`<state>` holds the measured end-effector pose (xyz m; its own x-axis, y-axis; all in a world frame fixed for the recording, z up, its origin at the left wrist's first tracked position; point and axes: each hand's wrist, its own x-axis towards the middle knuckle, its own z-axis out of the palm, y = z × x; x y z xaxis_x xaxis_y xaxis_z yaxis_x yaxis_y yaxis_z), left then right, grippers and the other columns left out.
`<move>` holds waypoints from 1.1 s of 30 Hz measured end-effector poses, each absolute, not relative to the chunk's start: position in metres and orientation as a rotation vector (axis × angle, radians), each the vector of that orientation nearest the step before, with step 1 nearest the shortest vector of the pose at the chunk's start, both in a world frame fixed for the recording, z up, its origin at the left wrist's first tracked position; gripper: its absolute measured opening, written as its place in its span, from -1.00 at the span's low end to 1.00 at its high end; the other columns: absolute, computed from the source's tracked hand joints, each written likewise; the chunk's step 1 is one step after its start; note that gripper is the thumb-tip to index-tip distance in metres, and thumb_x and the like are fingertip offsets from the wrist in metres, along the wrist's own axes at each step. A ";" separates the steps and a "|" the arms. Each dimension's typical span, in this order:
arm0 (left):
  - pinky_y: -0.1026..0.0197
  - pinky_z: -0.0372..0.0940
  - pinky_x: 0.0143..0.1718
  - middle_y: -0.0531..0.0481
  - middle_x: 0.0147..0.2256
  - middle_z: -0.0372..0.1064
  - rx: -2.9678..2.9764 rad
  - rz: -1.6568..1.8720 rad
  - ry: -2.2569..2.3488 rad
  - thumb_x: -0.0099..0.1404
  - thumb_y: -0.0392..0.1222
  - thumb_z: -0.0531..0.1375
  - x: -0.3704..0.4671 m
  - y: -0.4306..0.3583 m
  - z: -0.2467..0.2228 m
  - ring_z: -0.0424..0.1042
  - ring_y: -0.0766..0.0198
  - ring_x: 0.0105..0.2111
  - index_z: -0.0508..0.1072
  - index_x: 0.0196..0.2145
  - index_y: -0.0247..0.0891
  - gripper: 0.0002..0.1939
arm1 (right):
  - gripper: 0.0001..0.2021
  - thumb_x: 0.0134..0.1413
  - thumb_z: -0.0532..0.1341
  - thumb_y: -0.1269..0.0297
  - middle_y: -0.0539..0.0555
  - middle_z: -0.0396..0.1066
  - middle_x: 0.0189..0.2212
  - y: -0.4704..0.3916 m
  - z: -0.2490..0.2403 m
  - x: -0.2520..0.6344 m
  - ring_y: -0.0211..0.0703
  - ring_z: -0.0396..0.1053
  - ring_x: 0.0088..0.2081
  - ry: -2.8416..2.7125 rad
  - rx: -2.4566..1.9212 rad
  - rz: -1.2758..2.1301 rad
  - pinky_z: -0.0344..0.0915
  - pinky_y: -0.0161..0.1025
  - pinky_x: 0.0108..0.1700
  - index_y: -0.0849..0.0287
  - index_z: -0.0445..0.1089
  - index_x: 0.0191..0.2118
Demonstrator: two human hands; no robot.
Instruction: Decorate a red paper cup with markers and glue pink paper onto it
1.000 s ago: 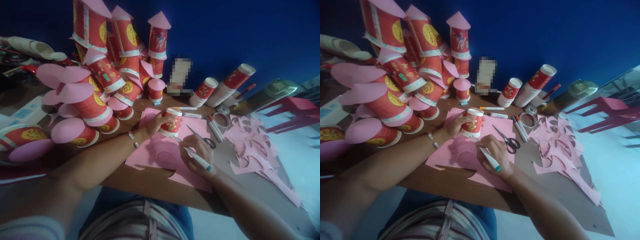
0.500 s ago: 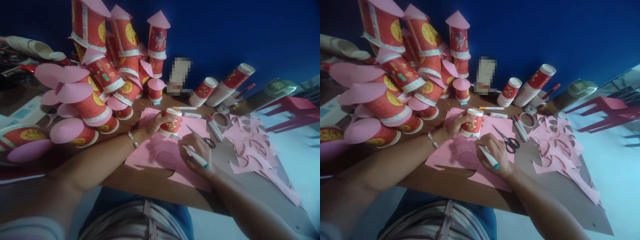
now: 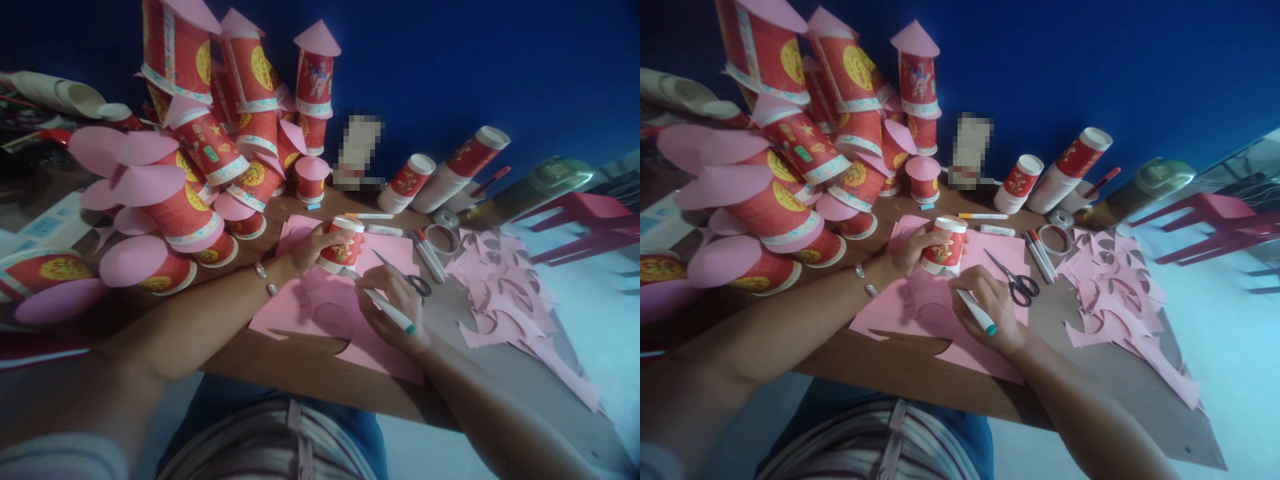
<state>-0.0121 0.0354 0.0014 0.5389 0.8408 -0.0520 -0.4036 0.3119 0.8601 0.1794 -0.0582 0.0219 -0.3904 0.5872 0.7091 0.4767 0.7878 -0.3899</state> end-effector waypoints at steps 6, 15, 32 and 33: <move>0.09 0.49 -0.19 -0.19 -0.13 0.65 0.946 0.873 0.572 0.16 0.14 0.46 -0.013 0.035 0.002 0.65 0.00 -0.11 0.53 0.03 -0.27 -0.40 | -0.81 0.34 0.24 0.53 0.04 0.52 -0.31 -0.057 0.022 0.180 -0.14 0.57 -0.26 -2.034 -0.822 0.130 0.52 -0.22 -0.25 0.07 0.41 -0.07; 0.12 0.46 -0.19 -0.18 -0.12 0.65 0.878 0.921 0.571 0.13 0.11 0.49 -0.011 0.036 0.000 0.63 0.08 -0.18 0.55 -0.03 -0.29 -0.44 | -0.82 0.32 0.24 0.52 0.03 0.54 -0.35 -0.061 0.030 0.180 -0.15 0.56 -0.33 -2.011 -0.842 0.149 0.48 -0.23 -0.31 0.07 0.41 -0.10; 0.05 0.47 -0.10 -0.23 -0.05 0.66 0.820 0.926 0.514 0.20 0.08 0.43 -0.012 0.037 0.002 0.64 0.02 -0.11 0.55 0.06 -0.30 -0.43 | -0.80 0.32 0.23 0.52 0.08 0.52 -0.27 -0.061 0.020 0.181 -0.14 0.55 -0.27 -2.066 -0.753 0.248 0.53 -0.21 -0.27 0.11 0.43 -0.03; 0.06 0.47 -0.11 -0.21 -0.06 0.66 0.820 0.928 0.526 0.19 0.11 0.45 -0.012 0.036 0.002 0.64 0.03 -0.12 0.55 0.07 -0.29 -0.41 | -0.79 0.32 0.23 0.52 0.08 0.53 -0.27 -0.061 0.019 0.181 -0.13 0.55 -0.27 -2.068 -0.753 0.249 0.54 -0.21 -0.26 0.11 0.43 -0.03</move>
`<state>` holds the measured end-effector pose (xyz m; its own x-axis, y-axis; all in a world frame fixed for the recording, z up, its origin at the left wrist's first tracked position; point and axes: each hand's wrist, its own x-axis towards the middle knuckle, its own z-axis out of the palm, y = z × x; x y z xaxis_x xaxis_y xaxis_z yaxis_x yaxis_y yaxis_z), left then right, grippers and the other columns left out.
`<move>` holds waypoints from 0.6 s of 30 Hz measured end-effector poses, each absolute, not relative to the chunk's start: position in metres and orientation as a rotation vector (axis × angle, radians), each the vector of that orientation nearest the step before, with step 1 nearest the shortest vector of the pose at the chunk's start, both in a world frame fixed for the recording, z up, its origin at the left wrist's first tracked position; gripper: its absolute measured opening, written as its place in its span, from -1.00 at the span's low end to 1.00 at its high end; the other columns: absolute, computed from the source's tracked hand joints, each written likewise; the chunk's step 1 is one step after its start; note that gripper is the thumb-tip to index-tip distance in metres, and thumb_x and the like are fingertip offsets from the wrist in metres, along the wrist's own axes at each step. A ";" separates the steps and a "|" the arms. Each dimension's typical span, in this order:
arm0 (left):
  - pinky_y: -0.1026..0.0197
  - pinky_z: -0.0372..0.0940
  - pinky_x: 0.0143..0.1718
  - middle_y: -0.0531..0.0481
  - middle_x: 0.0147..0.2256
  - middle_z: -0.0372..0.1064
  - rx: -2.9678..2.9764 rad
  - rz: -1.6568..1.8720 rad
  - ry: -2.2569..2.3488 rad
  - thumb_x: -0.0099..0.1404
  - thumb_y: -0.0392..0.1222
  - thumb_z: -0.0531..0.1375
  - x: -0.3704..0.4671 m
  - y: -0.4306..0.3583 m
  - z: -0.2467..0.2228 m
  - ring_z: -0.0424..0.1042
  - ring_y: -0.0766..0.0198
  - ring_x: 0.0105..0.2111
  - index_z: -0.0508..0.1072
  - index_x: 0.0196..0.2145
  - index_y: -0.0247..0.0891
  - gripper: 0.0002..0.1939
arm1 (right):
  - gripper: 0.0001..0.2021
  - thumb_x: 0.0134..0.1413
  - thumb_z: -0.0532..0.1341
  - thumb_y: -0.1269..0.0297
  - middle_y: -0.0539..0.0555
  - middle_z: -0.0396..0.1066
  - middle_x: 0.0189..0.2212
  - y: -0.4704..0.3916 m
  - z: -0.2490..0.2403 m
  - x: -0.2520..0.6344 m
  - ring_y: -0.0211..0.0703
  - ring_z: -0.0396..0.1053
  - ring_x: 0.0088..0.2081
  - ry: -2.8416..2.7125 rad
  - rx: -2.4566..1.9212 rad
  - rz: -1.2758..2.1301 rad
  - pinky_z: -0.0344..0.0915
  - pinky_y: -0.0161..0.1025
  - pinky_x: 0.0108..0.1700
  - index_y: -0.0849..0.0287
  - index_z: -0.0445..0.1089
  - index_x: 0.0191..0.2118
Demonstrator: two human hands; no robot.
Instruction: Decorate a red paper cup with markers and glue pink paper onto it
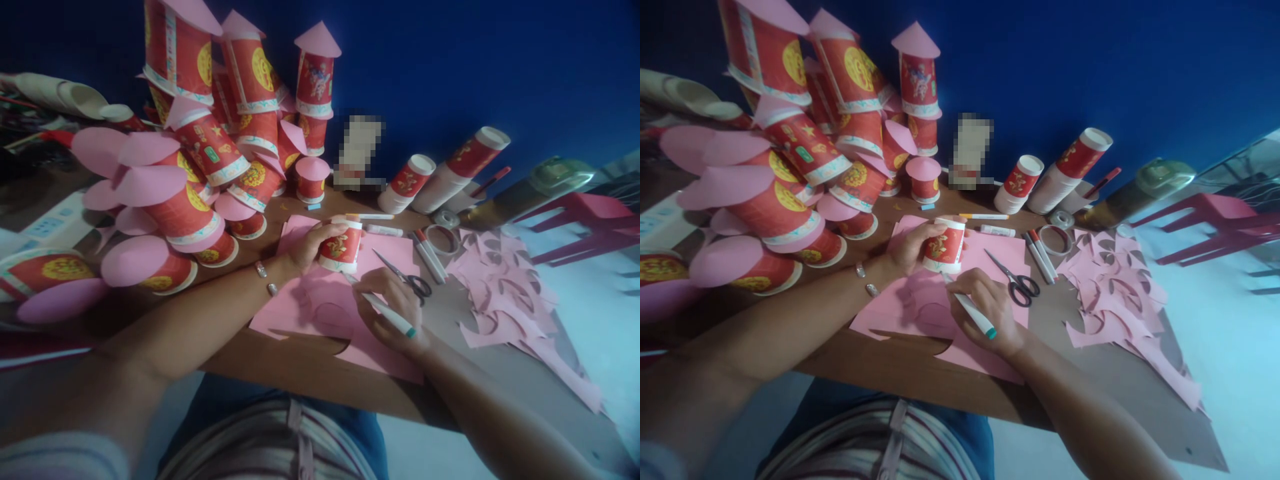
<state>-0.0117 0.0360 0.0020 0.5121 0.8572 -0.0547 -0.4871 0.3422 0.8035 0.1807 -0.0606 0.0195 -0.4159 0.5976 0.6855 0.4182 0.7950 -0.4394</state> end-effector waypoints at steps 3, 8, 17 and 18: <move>0.09 0.45 -0.13 -0.15 -0.10 0.65 0.853 0.928 0.561 0.13 0.14 0.52 -0.012 0.035 0.003 0.63 0.10 -0.18 0.54 0.06 -0.25 -0.36 | -0.79 0.32 0.23 0.53 0.07 0.53 -0.28 -0.061 0.020 0.180 -0.13 0.56 -0.27 -2.073 -0.750 0.237 0.55 -0.20 -0.26 0.10 0.43 -0.03; 0.15 0.43 -0.19 -0.04 -0.19 0.61 0.904 0.920 0.581 0.05 0.09 0.57 -0.013 0.035 0.004 0.60 0.19 -0.26 0.51 -0.08 -0.22 -0.41 | -0.78 0.31 0.24 0.51 0.08 0.55 -0.27 -0.063 0.019 0.180 -0.11 0.58 -0.27 -2.096 -0.745 0.223 0.55 -0.20 -0.28 0.09 0.44 -0.01; 0.16 0.43 -0.16 -0.05 -0.18 0.62 0.862 0.926 0.605 0.05 0.13 0.57 -0.012 0.038 0.001 0.58 0.22 -0.25 0.55 -0.03 -0.24 -0.37 | -0.79 0.31 0.24 0.52 0.07 0.52 -0.29 -0.064 0.020 0.182 -0.14 0.56 -0.28 -2.081 -0.751 0.191 0.54 -0.21 -0.27 0.11 0.43 -0.03; 0.15 0.43 -0.16 -0.04 -0.19 0.62 0.854 0.919 0.606 0.07 0.13 0.56 -0.013 0.038 0.001 0.58 0.22 -0.25 0.56 -0.02 -0.24 -0.38 | -0.80 0.31 0.24 0.52 0.07 0.52 -0.30 -0.064 0.020 0.182 -0.14 0.55 -0.29 -2.079 -0.754 0.184 0.54 -0.21 -0.28 0.10 0.43 -0.03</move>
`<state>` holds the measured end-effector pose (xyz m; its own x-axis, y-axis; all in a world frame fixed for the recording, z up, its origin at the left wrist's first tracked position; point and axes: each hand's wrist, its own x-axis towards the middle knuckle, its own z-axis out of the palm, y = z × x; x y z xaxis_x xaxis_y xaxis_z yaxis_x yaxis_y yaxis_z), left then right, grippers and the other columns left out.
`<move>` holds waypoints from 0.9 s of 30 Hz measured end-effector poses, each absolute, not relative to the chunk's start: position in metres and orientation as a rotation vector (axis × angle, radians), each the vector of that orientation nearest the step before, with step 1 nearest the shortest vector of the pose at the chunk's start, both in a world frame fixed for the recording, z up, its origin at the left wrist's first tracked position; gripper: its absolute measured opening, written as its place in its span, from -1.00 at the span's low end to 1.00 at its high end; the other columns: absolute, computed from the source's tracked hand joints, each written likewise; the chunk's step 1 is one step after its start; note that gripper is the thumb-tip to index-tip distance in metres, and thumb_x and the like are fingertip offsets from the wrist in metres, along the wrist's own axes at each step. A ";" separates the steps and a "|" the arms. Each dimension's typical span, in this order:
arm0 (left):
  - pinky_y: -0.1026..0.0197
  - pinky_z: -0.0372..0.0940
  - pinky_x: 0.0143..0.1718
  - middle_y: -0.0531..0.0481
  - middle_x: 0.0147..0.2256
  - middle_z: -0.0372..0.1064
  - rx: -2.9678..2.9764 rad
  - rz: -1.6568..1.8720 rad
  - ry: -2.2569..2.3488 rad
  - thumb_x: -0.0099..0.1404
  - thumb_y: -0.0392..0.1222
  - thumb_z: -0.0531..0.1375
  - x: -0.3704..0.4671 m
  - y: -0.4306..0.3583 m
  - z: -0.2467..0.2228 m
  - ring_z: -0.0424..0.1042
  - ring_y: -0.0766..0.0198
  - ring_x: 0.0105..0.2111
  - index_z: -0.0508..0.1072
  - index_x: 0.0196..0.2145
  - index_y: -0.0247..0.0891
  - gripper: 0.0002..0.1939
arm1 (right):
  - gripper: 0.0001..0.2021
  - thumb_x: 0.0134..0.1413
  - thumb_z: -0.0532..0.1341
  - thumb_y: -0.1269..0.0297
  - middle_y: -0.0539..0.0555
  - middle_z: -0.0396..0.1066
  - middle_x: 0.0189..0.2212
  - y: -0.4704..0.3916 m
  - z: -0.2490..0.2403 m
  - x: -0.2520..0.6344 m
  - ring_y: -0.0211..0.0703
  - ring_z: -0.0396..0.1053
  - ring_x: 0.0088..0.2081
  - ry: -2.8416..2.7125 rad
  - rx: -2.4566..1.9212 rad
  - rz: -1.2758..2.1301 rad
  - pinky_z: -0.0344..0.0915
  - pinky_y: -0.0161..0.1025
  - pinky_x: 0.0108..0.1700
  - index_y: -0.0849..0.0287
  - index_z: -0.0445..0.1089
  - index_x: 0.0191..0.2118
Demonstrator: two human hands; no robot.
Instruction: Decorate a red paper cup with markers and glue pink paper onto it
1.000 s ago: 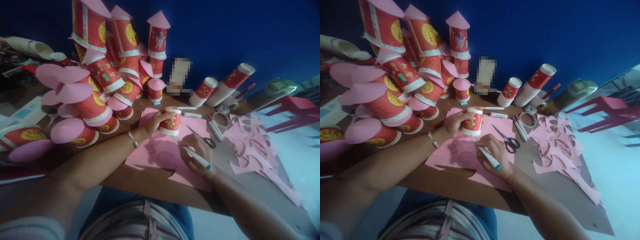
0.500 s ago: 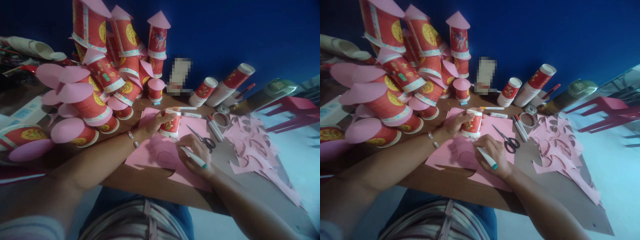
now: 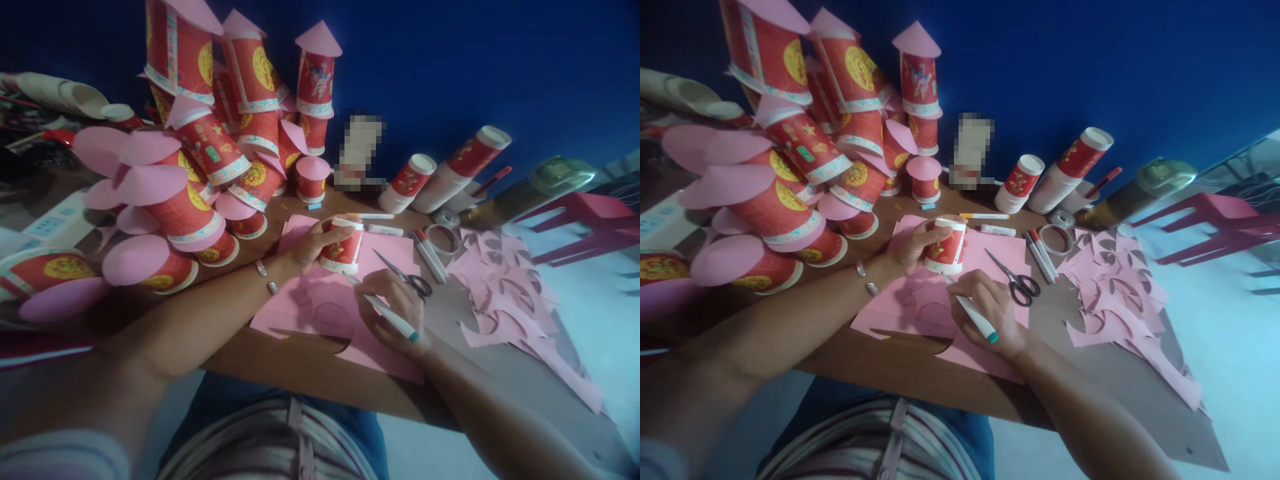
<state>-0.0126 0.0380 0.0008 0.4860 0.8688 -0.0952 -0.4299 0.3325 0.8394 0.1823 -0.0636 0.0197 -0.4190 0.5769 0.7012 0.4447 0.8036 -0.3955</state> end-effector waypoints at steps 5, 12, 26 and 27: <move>0.12 0.44 -0.13 -0.12 -0.12 0.64 0.859 0.914 0.592 0.13 0.11 0.52 -0.013 0.039 0.001 0.61 0.15 -0.18 0.58 0.03 -0.26 -0.40 | -0.78 0.29 0.24 0.52 0.06 0.54 -0.30 -0.062 0.021 0.182 -0.13 0.55 -0.31 -2.067 -0.778 0.158 0.52 -0.19 -0.31 0.07 0.43 -0.04; 0.12 0.43 -0.14 -0.18 -0.09 0.65 0.909 0.901 0.587 0.14 0.14 0.49 -0.013 0.038 0.002 0.60 0.10 -0.16 0.65 -0.05 -0.27 -0.47 | -0.77 0.29 0.26 0.53 0.04 0.54 -0.31 -0.061 0.023 0.181 -0.13 0.56 -0.31 -2.051 -0.805 0.136 0.52 -0.20 -0.31 0.06 0.43 -0.04; 0.13 0.43 -0.14 -0.20 -0.11 0.67 0.968 0.906 0.579 0.16 0.15 0.46 -0.012 0.037 0.004 0.62 0.07 -0.13 0.65 -0.04 -0.28 -0.47 | -0.77 0.31 0.24 0.52 0.04 0.54 -0.31 -0.060 0.020 0.181 -0.11 0.57 -0.30 -2.068 -0.806 0.117 0.53 -0.20 -0.30 0.06 0.44 -0.03; 0.13 0.43 -0.13 -0.21 -0.10 0.67 0.969 0.909 0.580 0.16 0.15 0.46 -0.012 0.037 0.004 0.62 0.05 -0.12 0.65 -0.04 -0.28 -0.47 | -0.78 0.31 0.24 0.52 0.04 0.54 -0.32 -0.060 0.020 0.181 -0.11 0.57 -0.30 -2.074 -0.812 0.124 0.53 -0.20 -0.30 0.06 0.44 -0.04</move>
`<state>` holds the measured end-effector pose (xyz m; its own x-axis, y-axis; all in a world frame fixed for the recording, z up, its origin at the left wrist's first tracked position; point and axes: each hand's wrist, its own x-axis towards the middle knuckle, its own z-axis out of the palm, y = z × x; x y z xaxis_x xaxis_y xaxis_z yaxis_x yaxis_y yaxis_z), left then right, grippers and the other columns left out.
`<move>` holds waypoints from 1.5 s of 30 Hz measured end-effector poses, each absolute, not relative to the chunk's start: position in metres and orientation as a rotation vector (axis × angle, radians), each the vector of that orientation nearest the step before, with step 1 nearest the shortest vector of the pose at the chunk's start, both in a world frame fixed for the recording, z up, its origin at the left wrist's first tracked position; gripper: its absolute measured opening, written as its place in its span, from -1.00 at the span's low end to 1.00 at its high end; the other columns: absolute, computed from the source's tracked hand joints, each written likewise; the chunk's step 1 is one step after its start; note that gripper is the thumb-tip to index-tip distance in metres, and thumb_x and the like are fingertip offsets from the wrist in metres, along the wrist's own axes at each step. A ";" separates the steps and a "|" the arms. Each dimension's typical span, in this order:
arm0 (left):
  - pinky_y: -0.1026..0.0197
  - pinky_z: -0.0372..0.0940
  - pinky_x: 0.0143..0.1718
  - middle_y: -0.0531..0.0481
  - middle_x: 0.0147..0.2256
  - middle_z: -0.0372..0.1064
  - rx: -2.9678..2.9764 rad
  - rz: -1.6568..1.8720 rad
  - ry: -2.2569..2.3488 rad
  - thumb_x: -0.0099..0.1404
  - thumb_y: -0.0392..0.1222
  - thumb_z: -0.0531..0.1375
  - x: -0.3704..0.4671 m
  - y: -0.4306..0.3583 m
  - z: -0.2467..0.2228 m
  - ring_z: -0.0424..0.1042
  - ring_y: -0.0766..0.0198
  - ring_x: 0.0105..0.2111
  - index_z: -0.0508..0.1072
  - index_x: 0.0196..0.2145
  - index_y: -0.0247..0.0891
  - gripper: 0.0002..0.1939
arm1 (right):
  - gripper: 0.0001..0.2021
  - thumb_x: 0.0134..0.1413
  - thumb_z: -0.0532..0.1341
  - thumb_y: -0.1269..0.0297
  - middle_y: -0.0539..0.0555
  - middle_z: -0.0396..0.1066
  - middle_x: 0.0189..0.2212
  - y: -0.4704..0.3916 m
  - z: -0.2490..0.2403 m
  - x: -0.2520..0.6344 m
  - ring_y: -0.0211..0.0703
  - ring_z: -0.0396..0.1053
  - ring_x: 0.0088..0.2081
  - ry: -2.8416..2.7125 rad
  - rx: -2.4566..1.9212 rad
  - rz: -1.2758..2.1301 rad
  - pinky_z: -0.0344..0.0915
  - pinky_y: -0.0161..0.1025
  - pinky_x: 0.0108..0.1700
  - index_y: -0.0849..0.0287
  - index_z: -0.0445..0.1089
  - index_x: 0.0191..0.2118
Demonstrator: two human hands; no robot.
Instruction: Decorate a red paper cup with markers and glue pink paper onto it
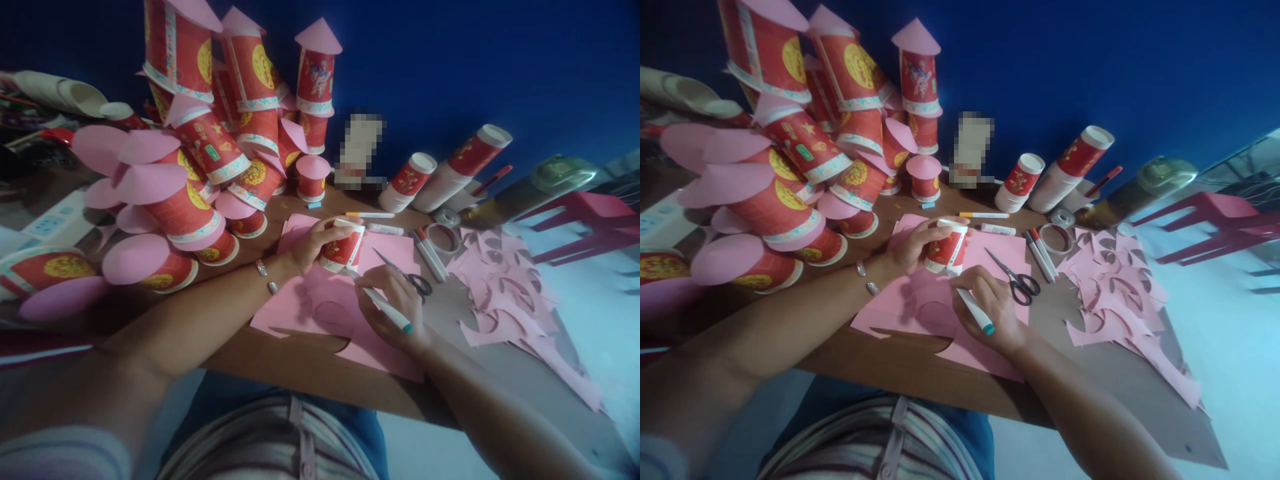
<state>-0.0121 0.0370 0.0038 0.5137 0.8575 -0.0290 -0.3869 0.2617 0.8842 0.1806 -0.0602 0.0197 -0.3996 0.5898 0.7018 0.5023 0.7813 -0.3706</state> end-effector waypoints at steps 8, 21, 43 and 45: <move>0.10 0.42 -0.10 -0.22 -0.04 0.66 0.942 0.909 0.590 0.14 0.12 0.48 -0.013 0.038 0.002 0.61 0.06 -0.10 0.62 -0.01 -0.28 -0.45 | -0.81 0.32 0.21 0.51 0.03 0.54 -0.34 -0.064 0.024 0.181 -0.14 0.56 -0.34 -2.120 -0.817 0.201 0.50 -0.22 -0.34 0.08 0.44 -0.07; 0.13 0.42 -0.12 -0.21 -0.06 0.66 0.907 0.904 0.579 0.13 0.11 0.49 -0.013 0.038 0.002 0.61 0.09 -0.13 0.63 -0.03 -0.27 -0.46 | -0.79 0.32 0.23 0.53 0.03 0.53 -0.32 -0.061 0.020 0.181 -0.15 0.56 -0.32 -2.109 -0.782 0.113 0.51 -0.22 -0.32 0.08 0.41 -0.03; 0.17 0.41 -0.17 -0.15 -0.15 0.65 0.898 0.914 0.586 0.11 0.08 0.51 -0.012 0.037 0.001 0.59 0.18 -0.22 0.61 -0.06 -0.29 -0.47 | -0.81 0.33 0.23 0.52 0.04 0.52 -0.32 -0.062 0.019 0.181 -0.17 0.54 -0.32 -2.145 -0.750 0.083 0.49 -0.26 -0.34 0.11 0.40 -0.03; 0.17 0.41 -0.16 -0.15 -0.11 0.65 0.914 0.907 0.595 0.12 0.08 0.51 -0.012 0.037 0.001 0.59 0.17 -0.20 0.62 -0.03 -0.27 -0.46 | -0.81 0.33 0.24 0.51 0.04 0.52 -0.32 -0.061 0.019 0.181 -0.17 0.55 -0.32 -2.143 -0.757 0.091 0.50 -0.25 -0.34 0.11 0.40 -0.04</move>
